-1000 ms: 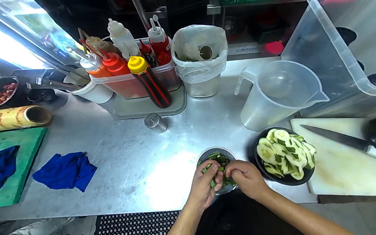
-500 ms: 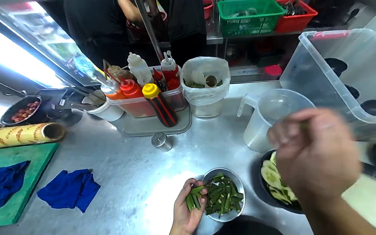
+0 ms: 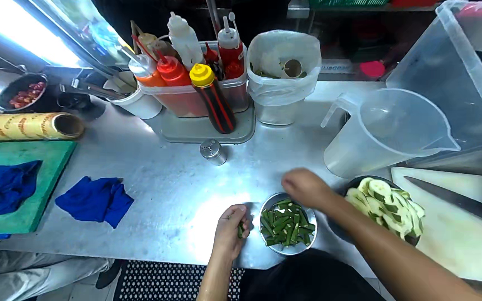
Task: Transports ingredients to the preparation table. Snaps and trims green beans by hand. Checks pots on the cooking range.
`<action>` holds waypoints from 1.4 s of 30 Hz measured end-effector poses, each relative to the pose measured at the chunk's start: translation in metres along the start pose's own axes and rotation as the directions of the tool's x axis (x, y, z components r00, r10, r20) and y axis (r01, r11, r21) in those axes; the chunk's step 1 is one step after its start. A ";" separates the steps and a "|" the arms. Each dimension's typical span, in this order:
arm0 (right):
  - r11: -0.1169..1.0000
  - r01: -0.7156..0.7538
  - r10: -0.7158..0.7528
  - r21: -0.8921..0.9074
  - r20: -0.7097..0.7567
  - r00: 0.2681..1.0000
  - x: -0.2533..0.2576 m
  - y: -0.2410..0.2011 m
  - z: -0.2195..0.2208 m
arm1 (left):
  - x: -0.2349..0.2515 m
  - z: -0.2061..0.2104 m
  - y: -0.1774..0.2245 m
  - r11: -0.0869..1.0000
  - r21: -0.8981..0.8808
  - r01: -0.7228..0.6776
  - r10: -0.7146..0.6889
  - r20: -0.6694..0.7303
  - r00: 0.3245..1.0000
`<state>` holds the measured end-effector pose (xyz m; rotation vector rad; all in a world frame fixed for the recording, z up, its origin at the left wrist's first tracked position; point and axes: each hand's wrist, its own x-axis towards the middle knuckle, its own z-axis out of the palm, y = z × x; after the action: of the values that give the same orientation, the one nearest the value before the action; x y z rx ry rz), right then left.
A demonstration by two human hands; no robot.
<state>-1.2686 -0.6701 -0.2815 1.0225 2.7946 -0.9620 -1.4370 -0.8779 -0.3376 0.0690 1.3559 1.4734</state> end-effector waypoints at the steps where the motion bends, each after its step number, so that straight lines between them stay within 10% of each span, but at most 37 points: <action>1: 0.995 0.000 0.008 -0.096 0.087 0.996 -0.005 0.007 0.023 | 0.004 0.002 -0.002 0.984 0.180 -0.004 0.008 -0.023 1.000; 6: 0.960 -0.041 0.108 -0.278 0.230 0.967 -0.018 0.018 0.050 | 0.019 0.009 -0.022 0.573 0.814 -0.096 0.093 0.052 0.994; 18: 0.980 -0.072 0.102 -0.184 0.160 0.982 -0.031 0.019 0.066 | 0.021 0.032 -0.020 0.373 0.910 -0.179 0.125 0.142 0.982; 26: 0.833 -0.020 0.062 0.554 -0.057 0.996 -0.064 0.000 0.048 | -0.005 0.057 -0.003 0.897 0.400 -0.189 0.106 0.220 0.970; 30: 0.711 0.011 0.065 0.703 -0.081 0.995 -0.077 -0.017 0.038 | -0.021 0.069 0.004 0.908 0.300 -0.293 0.224 0.242 0.944; 37: 0.808 0.242 -0.043 0.537 -0.357 0.933 -0.089 -0.027 0.022 | -0.035 0.072 0.014 0.273 0.619 -0.737 0.593 0.495 0.635; 42: 0.891 0.343 -0.173 0.298 -0.475 0.863 -0.092 -0.025 0.014 | -0.041 0.077 0.017 0.149 0.613 -0.776 0.628 0.548 0.553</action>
<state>-1.2142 -0.7465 -0.2598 1.0108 3.2688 -1.5230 -1.3805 -0.8504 -0.2746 1.6771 1.8823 1.3070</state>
